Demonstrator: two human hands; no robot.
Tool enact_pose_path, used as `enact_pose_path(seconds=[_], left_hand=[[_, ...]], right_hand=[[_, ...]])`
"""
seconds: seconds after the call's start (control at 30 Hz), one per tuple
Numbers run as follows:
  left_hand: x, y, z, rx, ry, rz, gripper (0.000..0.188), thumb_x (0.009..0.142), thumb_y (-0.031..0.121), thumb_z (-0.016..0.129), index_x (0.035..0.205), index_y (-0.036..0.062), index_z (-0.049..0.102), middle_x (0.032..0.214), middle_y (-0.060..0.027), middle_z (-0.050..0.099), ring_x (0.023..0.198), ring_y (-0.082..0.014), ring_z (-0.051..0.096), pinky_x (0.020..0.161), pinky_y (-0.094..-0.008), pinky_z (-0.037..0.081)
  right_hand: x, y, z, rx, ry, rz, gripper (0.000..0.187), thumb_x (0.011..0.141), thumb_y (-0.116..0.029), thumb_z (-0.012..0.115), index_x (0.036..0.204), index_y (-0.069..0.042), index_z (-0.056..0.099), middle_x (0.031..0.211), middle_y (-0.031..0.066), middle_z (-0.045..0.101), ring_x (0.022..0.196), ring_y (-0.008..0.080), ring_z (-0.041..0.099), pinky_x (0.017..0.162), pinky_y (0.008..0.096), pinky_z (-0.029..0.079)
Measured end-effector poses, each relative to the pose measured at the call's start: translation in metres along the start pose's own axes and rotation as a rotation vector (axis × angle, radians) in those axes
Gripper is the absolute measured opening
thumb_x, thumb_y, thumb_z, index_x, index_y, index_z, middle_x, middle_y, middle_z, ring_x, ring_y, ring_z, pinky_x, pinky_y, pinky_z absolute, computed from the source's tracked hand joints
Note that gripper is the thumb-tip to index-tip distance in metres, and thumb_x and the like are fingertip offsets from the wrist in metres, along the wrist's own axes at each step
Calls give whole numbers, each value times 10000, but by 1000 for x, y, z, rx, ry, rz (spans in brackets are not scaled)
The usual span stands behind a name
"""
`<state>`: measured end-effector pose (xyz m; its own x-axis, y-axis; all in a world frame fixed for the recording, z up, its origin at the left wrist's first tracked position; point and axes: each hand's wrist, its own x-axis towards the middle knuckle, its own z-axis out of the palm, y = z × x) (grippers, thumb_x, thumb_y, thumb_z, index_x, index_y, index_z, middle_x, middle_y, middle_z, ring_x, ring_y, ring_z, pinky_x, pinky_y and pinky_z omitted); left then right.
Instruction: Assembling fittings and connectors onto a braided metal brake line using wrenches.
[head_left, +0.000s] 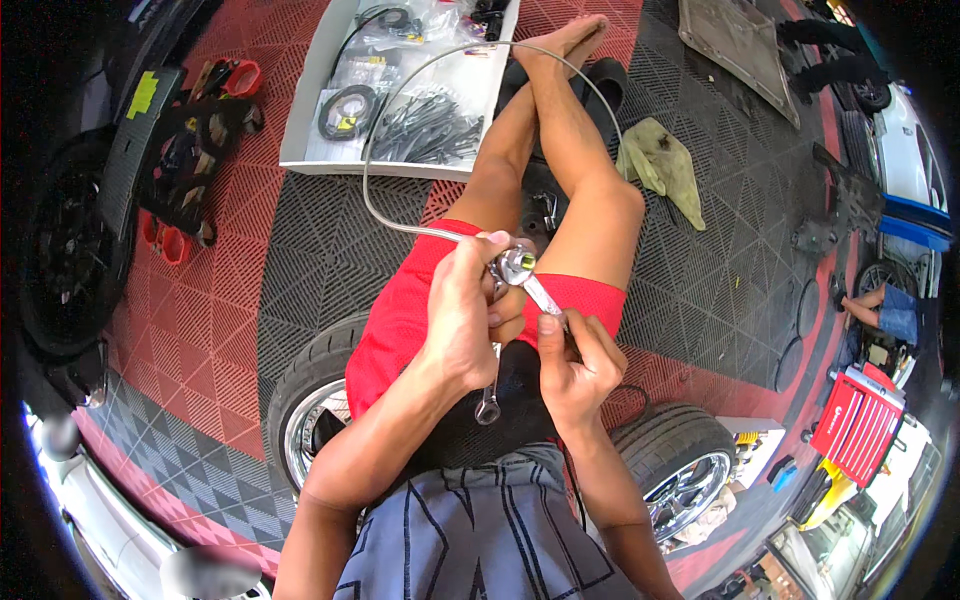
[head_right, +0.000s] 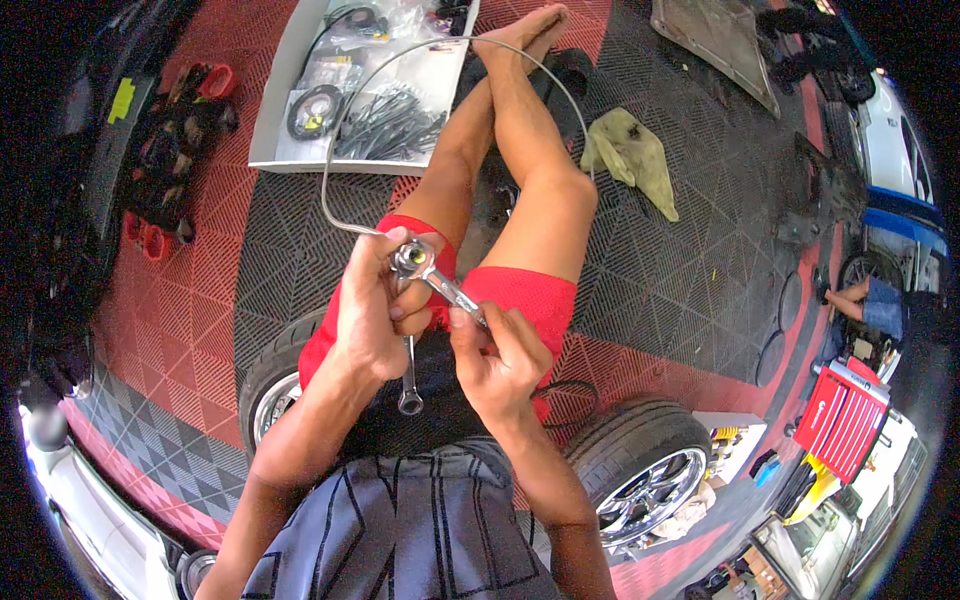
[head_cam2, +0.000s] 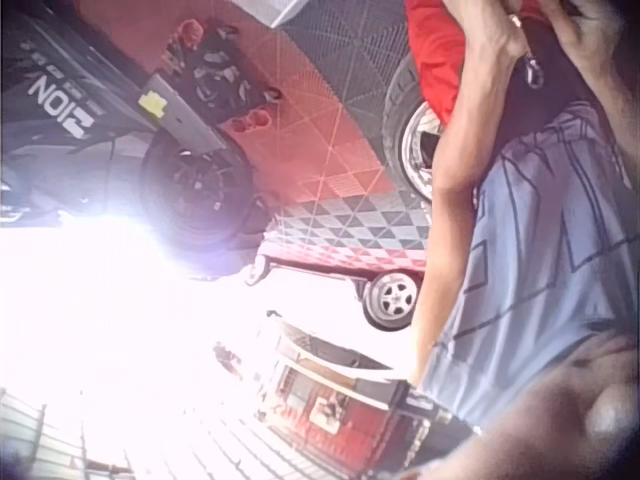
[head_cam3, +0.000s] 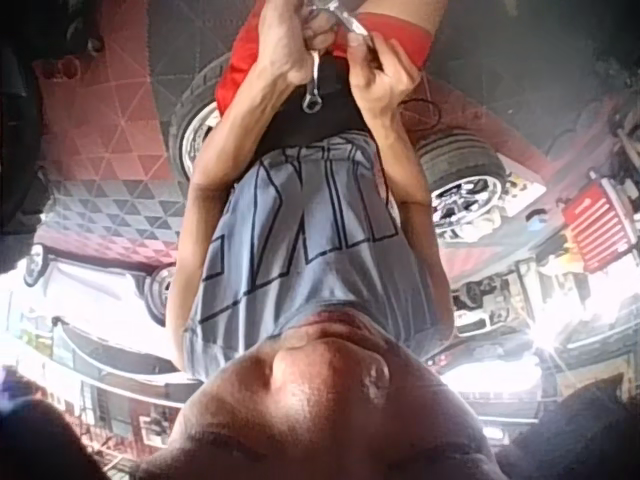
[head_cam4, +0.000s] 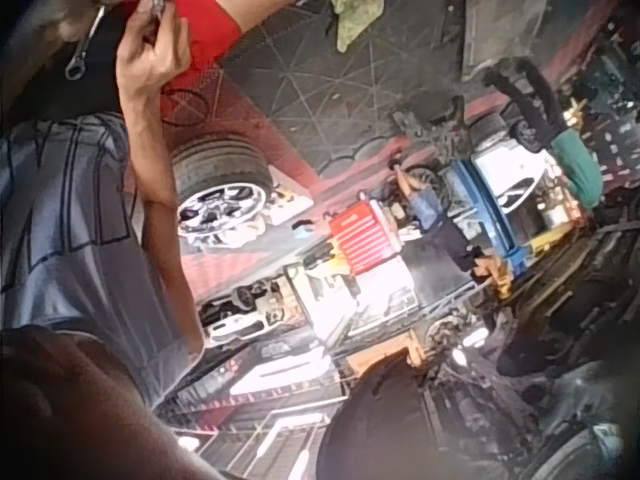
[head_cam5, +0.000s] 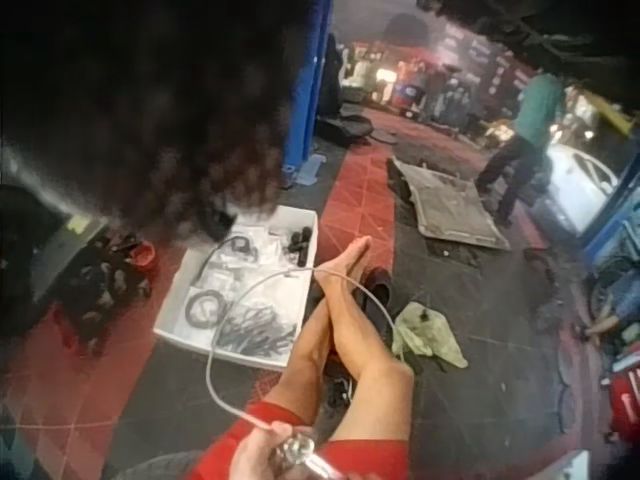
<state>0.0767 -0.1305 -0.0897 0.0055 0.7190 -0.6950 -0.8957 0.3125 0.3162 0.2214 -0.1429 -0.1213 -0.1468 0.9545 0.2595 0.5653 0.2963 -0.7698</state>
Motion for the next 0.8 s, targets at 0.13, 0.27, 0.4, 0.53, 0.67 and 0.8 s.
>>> enact_pose_path(seconds=[0.13, 0.27, 0.4, 0.53, 0.67, 0.8], left_hand=[[3, 0, -4, 11, -17, -8, 264, 878, 286, 505, 907, 26, 534, 578, 30, 416, 382, -42, 253, 347, -216, 163], [3, -2, 1, 41, 45, 20, 258, 877, 280, 504, 892, 25, 540, 561, 33, 400, 377, -44, 249, 345, -215, 161], [7, -2, -4, 74, 29, 74, 252, 876, 268, 496, 865, 21, 547, 541, 32, 380, 370, -48, 253, 342, -216, 160], [5, 1, -2, 66, 28, 50, 247, 879, 250, 480, 873, 12, 546, 526, 26, 372, 370, -51, 263, 340, -217, 162], [1, -3, 0, -7, -109, 35, 286, 889, 277, 487, 934, -2, 528, 534, 15, 395, 376, -59, 265, 344, -222, 161], [3, -13, -2, -156, -230, -56, 244, 947, 376, 458, 876, 163, 553, 741, 29, 518, 389, -63, 269, 363, -234, 147]], right_hand=[[1, -4, 2, 14, 5, 1, 206, 801, -146, 708, 760, 32, 613, 528, 50, 441, 421, 125, 402, 387, 275, 296], [-6, -5, 8, 46, 19, 42, 223, 816, -157, 699, 754, 35, 603, 521, 50, 426, 413, 121, 388, 381, 274, 287], [-7, -10, 10, 74, 22, 63, 228, 822, -156, 697, 775, 50, 612, 523, 56, 426, 416, 113, 389, 381, 271, 280], [-7, -6, 8, 65, -8, 52, 229, 819, -153, 696, 775, 55, 612, 537, 56, 457, 422, 109, 401, 386, 262, 288], [-3, 1, 3, 167, -27, 69, 196, 802, -122, 681, 775, 57, 609, 573, 70, 516, 438, 125, 440, 402, 257, 324], [-2, 17, 2, 195, 17, -44, 194, 785, -124, 685, 783, 58, 617, 598, 96, 550, 477, 164, 508, 429, 267, 372]])
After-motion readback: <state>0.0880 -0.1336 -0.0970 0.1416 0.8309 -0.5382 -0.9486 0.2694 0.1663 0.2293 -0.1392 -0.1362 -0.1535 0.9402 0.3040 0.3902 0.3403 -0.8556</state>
